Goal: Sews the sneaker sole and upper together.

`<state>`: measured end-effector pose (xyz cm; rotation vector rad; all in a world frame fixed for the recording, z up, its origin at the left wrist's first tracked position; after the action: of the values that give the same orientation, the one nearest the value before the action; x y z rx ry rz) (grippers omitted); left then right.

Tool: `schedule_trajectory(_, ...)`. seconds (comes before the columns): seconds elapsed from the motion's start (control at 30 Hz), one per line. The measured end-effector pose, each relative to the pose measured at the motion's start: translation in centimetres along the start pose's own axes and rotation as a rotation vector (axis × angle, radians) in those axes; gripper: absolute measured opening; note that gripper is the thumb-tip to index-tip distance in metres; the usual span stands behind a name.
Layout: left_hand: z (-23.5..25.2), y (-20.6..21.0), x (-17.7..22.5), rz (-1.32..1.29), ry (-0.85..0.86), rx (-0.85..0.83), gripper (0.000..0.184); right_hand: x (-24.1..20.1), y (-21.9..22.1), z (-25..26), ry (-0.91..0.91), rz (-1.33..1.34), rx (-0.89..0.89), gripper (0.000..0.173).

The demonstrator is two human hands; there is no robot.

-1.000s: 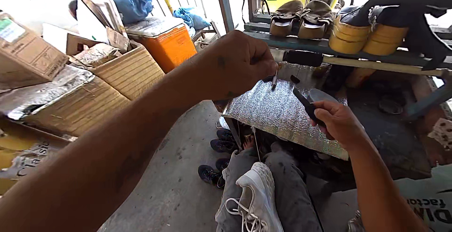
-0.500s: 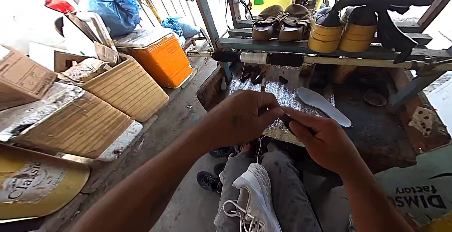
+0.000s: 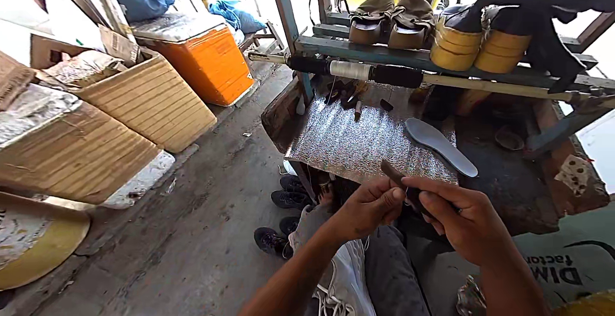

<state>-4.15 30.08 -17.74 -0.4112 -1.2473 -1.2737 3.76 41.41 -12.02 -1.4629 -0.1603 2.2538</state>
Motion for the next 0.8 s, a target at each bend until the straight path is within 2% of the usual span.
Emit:
schedule_trajectory(0.13, -0.2, 0.1, -0.6, 0.084, 0.052, 0.067, 0.018, 0.9, 0.1, -0.7, 0.000, -0.025, 0.051, 0.031)
schedule_trajectory(0.23, -0.9, -1.3, -0.3, 0.380, 0.139, 0.180, 0.020, 0.7, -1.8, -1.5, -0.096, -0.225, 0.192, 0.031)
schedule_trajectory(0.3, -2.3, -4.4, -0.4, 0.592, 0.091, 0.299, 0.023, 1.0, -6.8, -2.3, -0.085, -0.403, 0.412, 0.032)
schedule_trajectory(0.37, -4.2, -8.6, -1.0, 0.709, -0.036, 0.409, 0.025, 2.6, -13.2, -2.9, 0.007, -0.439, 0.599, 0.037)
schedule_trajectory(0.4, -4.7, -10.0, -1.1, 0.754, -0.089, 0.412, 0.025, 3.7, -15.0, -3.2, 0.062, -0.432, 0.644, 0.040)
schedule_trajectory(0.43, -4.9, -10.6, -1.2, 0.777, -0.126, 0.397, 0.025, 4.6, -15.6, -3.1, 0.113, -0.422, 0.626, 0.045)
schedule_trajectory(0.5, -4.3, -9.9, -1.1, 0.794, -0.165, 0.337, 0.026, 6.2, -13.9, -2.6, 0.180, -0.421, 0.505, 0.049)
schedule_trajectory(0.63, -1.9, -7.9, -0.6, 0.812, -0.170, 0.244, 0.025, 8.5, -9.1, -1.8, 0.254, -0.432, 0.298, 0.046)
schedule_trajectory(0.8, 0.4, -6.3, -0.6, 1.062, -0.238, -0.089, 0.031, 9.1, -8.1, -1.4, 0.276, -0.364, 0.295, 0.037)
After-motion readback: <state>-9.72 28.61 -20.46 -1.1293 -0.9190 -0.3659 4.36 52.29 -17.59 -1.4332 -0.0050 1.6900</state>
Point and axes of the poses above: each hand's wrist, its own z-axis towards the middle knuckle, its own y-axis out of the palm, x = y × z, the point moved 7 cm from there along z, towards the middle knuckle, and after that the axes turned 6 degrees about x, right-handed, at the moved point
